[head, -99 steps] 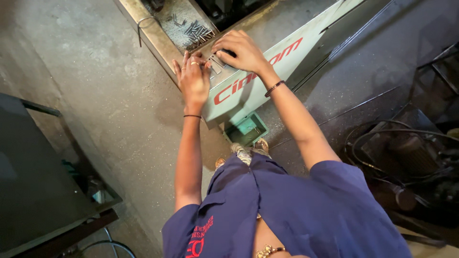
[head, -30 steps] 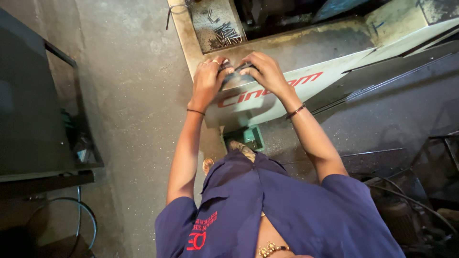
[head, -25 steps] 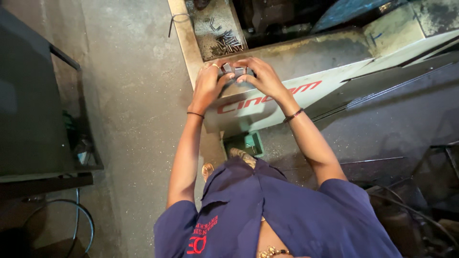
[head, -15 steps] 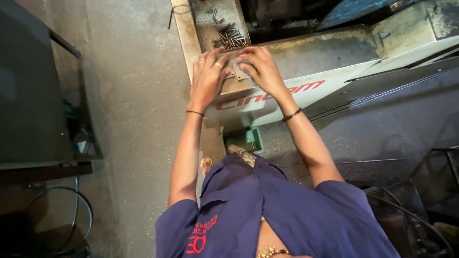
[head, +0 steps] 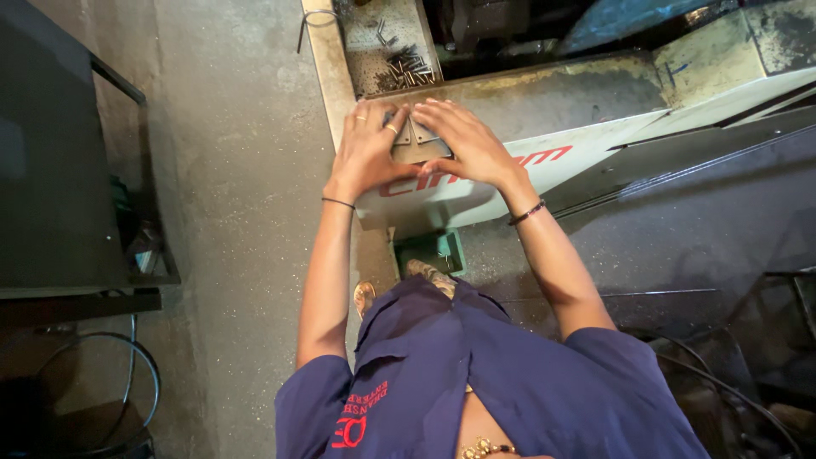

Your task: The person sorts small metal fasteners on a machine table, picking them up and placing them into a green bin. The person repeatedly handles the fasteners one at a time or in small groups, moving them from the table surface into the bin.

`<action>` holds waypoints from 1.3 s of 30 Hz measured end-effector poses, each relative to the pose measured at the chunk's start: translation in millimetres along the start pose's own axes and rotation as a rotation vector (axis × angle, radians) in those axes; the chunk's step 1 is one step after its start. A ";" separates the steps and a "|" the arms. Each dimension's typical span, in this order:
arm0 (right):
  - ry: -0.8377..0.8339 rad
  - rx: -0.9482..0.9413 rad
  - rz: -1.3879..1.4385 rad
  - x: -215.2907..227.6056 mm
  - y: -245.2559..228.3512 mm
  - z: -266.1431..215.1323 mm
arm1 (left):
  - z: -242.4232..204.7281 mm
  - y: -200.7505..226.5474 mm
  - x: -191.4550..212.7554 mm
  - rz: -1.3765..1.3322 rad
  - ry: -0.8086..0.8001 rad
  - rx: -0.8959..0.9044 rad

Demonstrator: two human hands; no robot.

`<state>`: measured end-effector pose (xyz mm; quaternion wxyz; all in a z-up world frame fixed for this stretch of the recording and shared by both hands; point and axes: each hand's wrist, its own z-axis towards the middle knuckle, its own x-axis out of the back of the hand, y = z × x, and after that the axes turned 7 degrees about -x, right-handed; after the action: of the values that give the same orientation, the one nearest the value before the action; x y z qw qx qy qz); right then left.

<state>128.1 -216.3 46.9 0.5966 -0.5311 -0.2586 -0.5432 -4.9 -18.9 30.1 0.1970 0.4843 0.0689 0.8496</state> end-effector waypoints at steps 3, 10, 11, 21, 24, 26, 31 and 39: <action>0.016 -0.016 -0.017 1.7 -4.0 -0.6 | -2.7 1.9 2.7 -0.046 -0.008 -0.026; 0.164 0.018 0.075 -5.6 -8.0 -12.2 | -11.1 2.5 2.4 -0.180 0.022 -0.087; 0.191 0.052 0.082 -7.3 -6.9 -13.5 | -12.3 2.1 1.0 -0.165 0.052 -0.129; 0.240 -0.121 0.035 -43.3 31.4 -0.7 | -5.0 -17.2 -34.0 -0.058 0.105 0.089; 0.192 -0.120 0.192 -43.1 46.3 12.4 | 13.4 -28.1 -53.9 0.037 0.076 0.310; 0.203 -0.097 0.206 -42.0 47.5 22.7 | 13.6 -36.2 -58.5 -0.009 0.063 0.309; 0.204 -0.002 -0.020 -37.9 38.9 26.0 | 13.5 -39.6 -67.8 0.171 0.217 0.165; 0.107 0.008 0.040 -25.3 30.1 20.3 | -0.3 -19.1 -46.0 0.081 0.115 0.163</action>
<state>154.3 -192.9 20.0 0.6223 -0.5039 -0.2178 -0.5580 20.8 -19.9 -12.5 0.1183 0.4516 0.1294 0.8748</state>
